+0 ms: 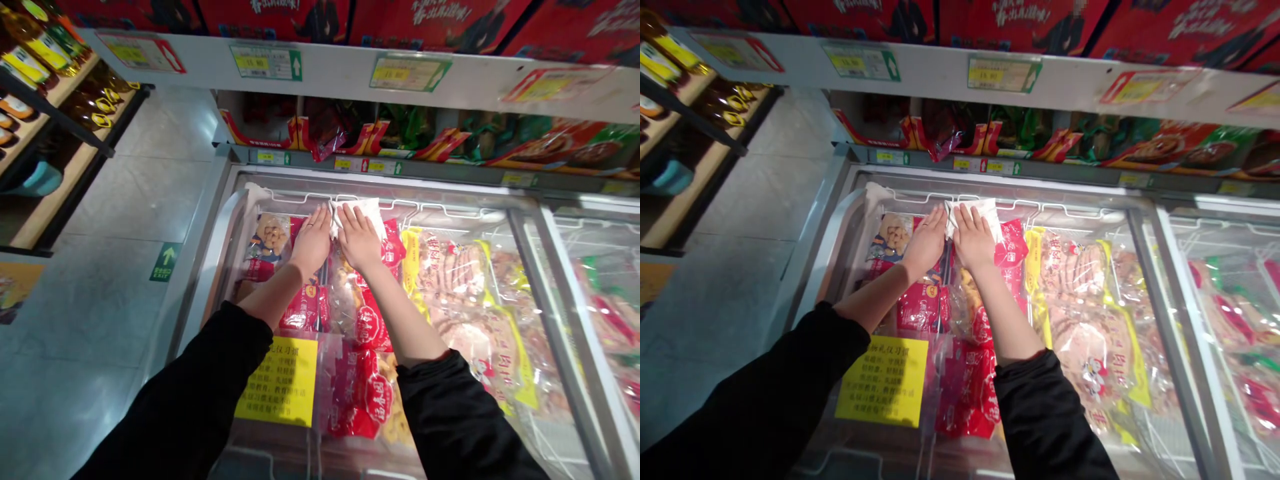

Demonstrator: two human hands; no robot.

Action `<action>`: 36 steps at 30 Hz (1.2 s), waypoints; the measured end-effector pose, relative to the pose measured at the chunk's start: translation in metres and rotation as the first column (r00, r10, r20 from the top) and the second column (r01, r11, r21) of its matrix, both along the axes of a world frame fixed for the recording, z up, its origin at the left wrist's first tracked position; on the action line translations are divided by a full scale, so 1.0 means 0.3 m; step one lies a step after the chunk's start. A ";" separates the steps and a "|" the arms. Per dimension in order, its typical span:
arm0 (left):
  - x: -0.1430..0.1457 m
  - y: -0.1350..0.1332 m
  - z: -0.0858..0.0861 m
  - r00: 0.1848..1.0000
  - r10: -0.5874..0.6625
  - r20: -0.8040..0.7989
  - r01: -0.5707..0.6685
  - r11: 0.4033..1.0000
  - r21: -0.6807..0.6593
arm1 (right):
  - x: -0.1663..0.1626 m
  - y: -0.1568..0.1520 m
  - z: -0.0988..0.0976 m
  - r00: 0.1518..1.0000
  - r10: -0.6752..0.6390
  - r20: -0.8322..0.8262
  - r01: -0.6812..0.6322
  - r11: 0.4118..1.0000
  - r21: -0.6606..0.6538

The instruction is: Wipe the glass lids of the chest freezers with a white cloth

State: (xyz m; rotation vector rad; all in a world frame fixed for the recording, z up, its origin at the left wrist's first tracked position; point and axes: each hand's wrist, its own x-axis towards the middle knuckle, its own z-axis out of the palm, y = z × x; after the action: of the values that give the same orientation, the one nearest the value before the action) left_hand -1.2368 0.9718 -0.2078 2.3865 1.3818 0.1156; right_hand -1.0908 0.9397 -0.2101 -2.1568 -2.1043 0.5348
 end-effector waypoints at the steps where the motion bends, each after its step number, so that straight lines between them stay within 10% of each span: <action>1: -0.021 0.004 0.002 0.999 -0.039 -0.001 0.039 0.999 0.004 | -0.009 0.006 -0.001 1.000 0.008 0.002 -0.008 1.000 0.000; 10: -0.084 -0.001 -0.009 0.995 0.092 -0.032 -0.090 0.995 0.034 | 0.037 0.166 -0.050 0.997 0.034 -0.067 -0.032 0.999 0.028; 21: -0.083 -0.011 0.000 0.994 0.104 0.020 -0.106 0.991 0.086 | -0.059 -0.002 -0.003 0.998 -0.039 0.052 0.041 0.999 -0.024; 36: -0.085 -0.008 -0.020 0.985 0.145 0.089 -0.153 0.985 0.082 | -0.043 0.169 -0.026 1.000 -0.008 -0.030 0.007 1.000 -0.020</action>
State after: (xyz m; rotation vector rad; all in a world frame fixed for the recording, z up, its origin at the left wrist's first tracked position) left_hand -1.2624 0.9695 -0.2137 2.3173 1.5442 0.3186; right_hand -1.1038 0.9905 -0.2180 -2.1518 -2.0835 0.5862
